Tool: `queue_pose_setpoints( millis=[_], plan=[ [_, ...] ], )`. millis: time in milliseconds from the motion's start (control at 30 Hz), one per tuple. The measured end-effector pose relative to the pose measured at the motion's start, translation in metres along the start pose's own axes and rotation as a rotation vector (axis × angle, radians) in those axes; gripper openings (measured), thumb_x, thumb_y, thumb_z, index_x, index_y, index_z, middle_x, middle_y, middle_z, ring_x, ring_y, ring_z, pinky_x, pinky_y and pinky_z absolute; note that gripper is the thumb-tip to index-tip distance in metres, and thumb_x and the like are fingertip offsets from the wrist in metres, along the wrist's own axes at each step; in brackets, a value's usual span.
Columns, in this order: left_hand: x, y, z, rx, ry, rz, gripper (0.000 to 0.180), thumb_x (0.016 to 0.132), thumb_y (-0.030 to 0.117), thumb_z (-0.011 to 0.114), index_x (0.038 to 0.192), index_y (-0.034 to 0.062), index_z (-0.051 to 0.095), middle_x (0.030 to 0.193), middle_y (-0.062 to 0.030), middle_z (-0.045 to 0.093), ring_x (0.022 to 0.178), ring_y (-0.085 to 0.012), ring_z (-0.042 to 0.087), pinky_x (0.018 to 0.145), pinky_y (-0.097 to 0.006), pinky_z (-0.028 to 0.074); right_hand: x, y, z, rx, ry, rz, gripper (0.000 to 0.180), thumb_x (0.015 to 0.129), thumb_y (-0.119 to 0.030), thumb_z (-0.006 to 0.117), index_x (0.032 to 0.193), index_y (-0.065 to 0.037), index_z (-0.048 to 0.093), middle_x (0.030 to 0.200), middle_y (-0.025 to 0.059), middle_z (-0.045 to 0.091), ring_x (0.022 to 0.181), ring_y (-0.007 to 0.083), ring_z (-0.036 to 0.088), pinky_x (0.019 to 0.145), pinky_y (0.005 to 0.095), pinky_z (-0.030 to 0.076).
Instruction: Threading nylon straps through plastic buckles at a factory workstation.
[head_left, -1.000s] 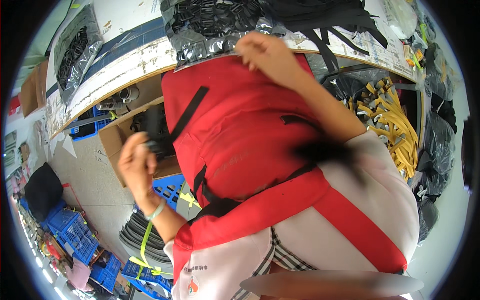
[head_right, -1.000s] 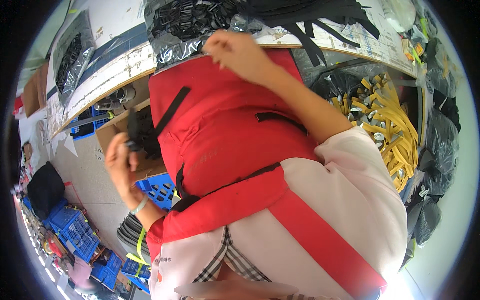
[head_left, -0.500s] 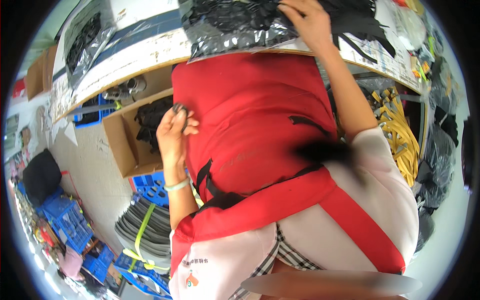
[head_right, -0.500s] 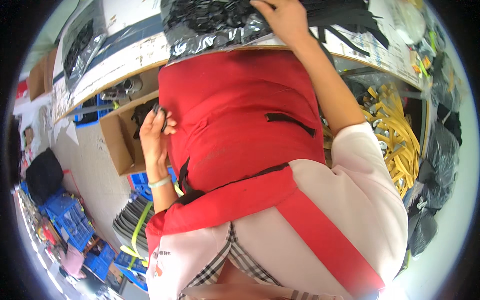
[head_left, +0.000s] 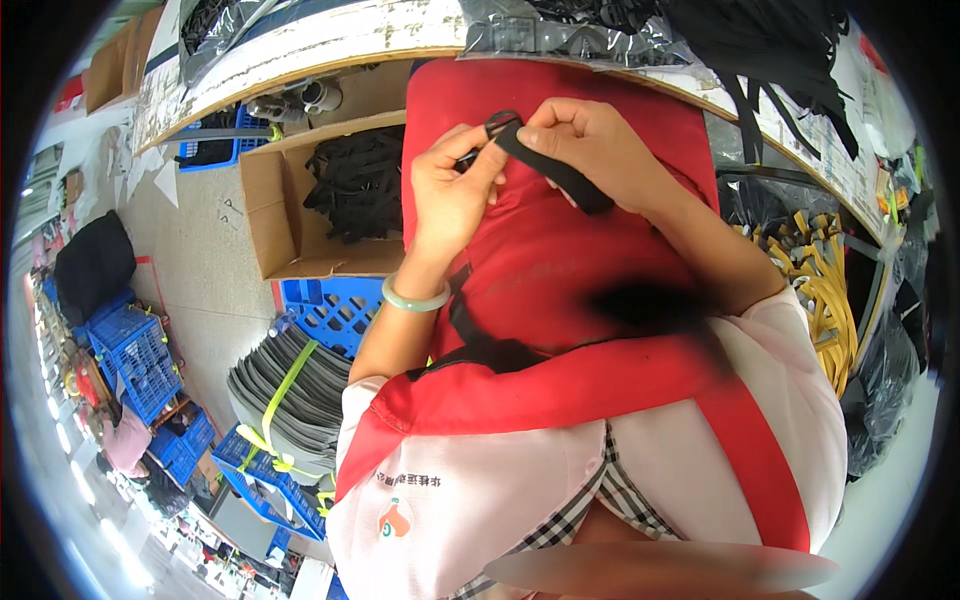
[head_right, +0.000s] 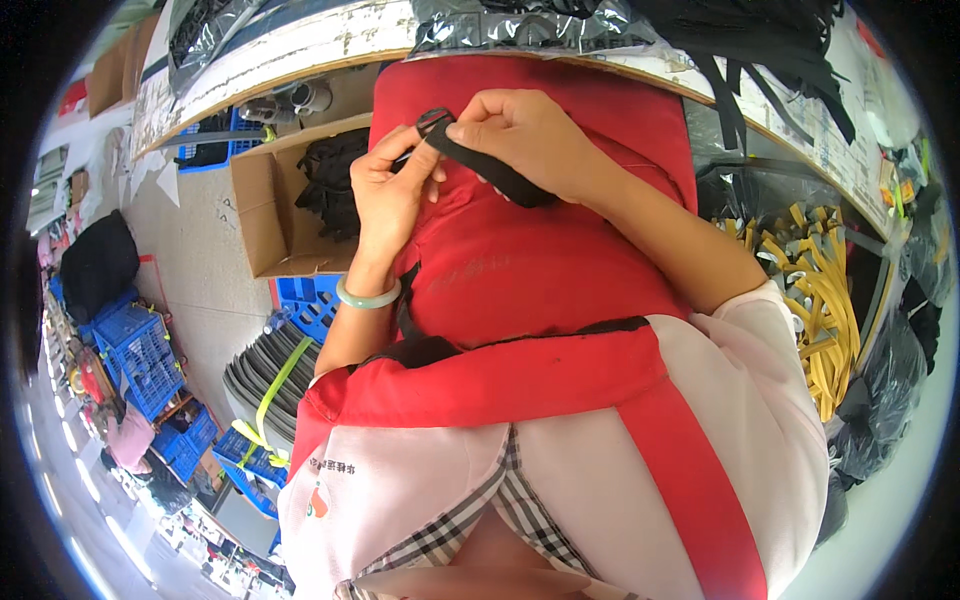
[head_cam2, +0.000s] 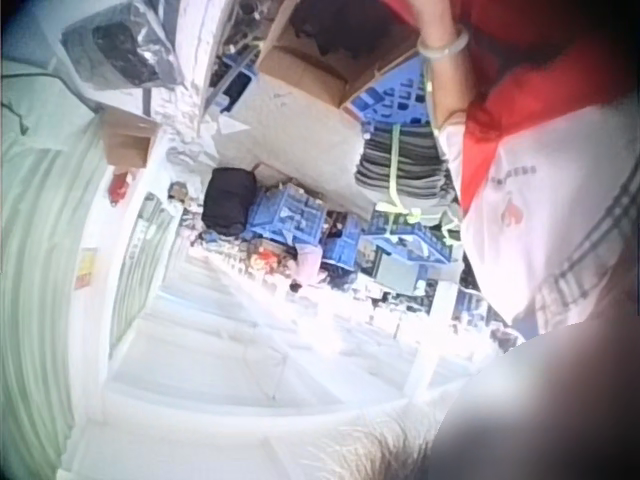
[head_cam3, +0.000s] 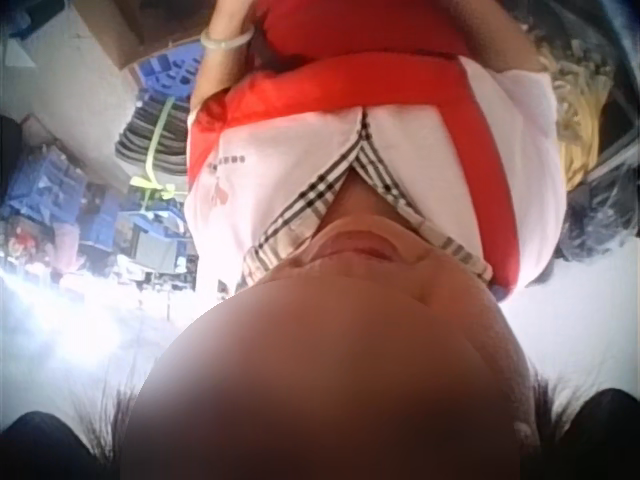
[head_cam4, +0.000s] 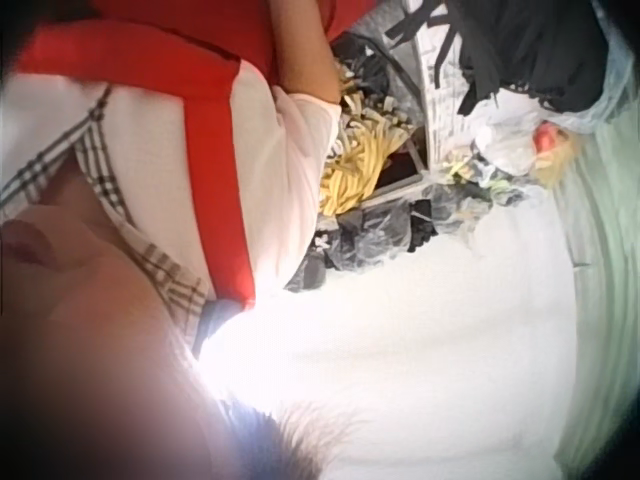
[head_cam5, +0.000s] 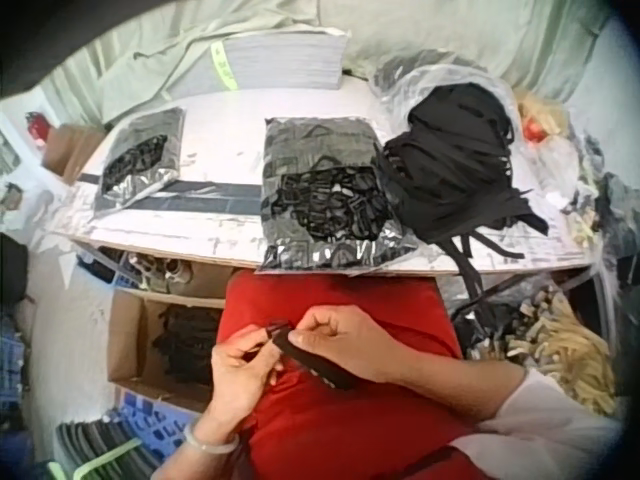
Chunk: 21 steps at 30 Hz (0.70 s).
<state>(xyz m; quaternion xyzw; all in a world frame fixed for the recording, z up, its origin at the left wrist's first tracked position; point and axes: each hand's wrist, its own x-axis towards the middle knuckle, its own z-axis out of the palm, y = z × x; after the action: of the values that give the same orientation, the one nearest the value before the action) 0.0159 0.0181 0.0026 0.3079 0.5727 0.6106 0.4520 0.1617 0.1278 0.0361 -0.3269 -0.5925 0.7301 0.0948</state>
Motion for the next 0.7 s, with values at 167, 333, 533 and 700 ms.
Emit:
queue_pose_setpoints(
  millis=[167,333,533,700],
  plan=[
    [-0.001,-0.008,0.000,0.297,0.033,0.209,0.018,0.081,-0.002,0.068,0.098,-0.0004,0.069,0.069,-0.0015,0.053,0.063,-0.0069,0.047,0.054,-0.023,0.038,0.003,0.004,0.008,0.241,0.031,0.097,0.020,0.093,-0.024,0.060,0.088,-0.005,0.060,0.062,0.0004,0.055,0.047,0.0063,0.050,0.042,0.0196,0.040],
    [0.003,-0.005,0.007,0.451,0.108,0.390,0.016,0.080,-0.001,0.068,0.096,0.0002,0.069,0.068,-0.0052,0.054,0.059,-0.0114,0.049,0.053,-0.025,0.040,0.004,0.012,0.010,0.560,0.040,0.086,0.018,0.091,-0.021,0.062,0.087,-0.003,0.060,0.068,0.0042,0.059,0.051,0.0094,0.053,0.046,0.0219,0.043],
    [0.005,-0.006,0.006,0.581,0.091,0.454,0.012,0.080,0.002,0.070,0.091,0.0005,0.069,0.069,-0.0097,0.057,0.058,-0.0189,0.054,0.054,-0.028,0.043,0.013,0.022,0.006,0.444,0.042,0.004,0.022,0.092,-0.024,0.063,0.094,-0.002,0.058,0.070,0.0046,0.060,0.053,0.0096,0.055,0.048,0.0225,0.045],
    [0.003,-0.009,0.002,0.575,0.089,0.425,0.012,0.079,0.001,0.069,0.092,-0.0001,0.068,0.072,-0.0109,0.058,0.060,-0.0203,0.056,0.054,-0.029,0.044,0.019,0.032,0.003,0.294,0.064,-0.028,0.028,0.093,-0.027,0.061,0.104,-0.002,0.058,0.074,0.0049,0.061,0.056,0.0097,0.057,0.051,0.0221,0.048]
  ],
)
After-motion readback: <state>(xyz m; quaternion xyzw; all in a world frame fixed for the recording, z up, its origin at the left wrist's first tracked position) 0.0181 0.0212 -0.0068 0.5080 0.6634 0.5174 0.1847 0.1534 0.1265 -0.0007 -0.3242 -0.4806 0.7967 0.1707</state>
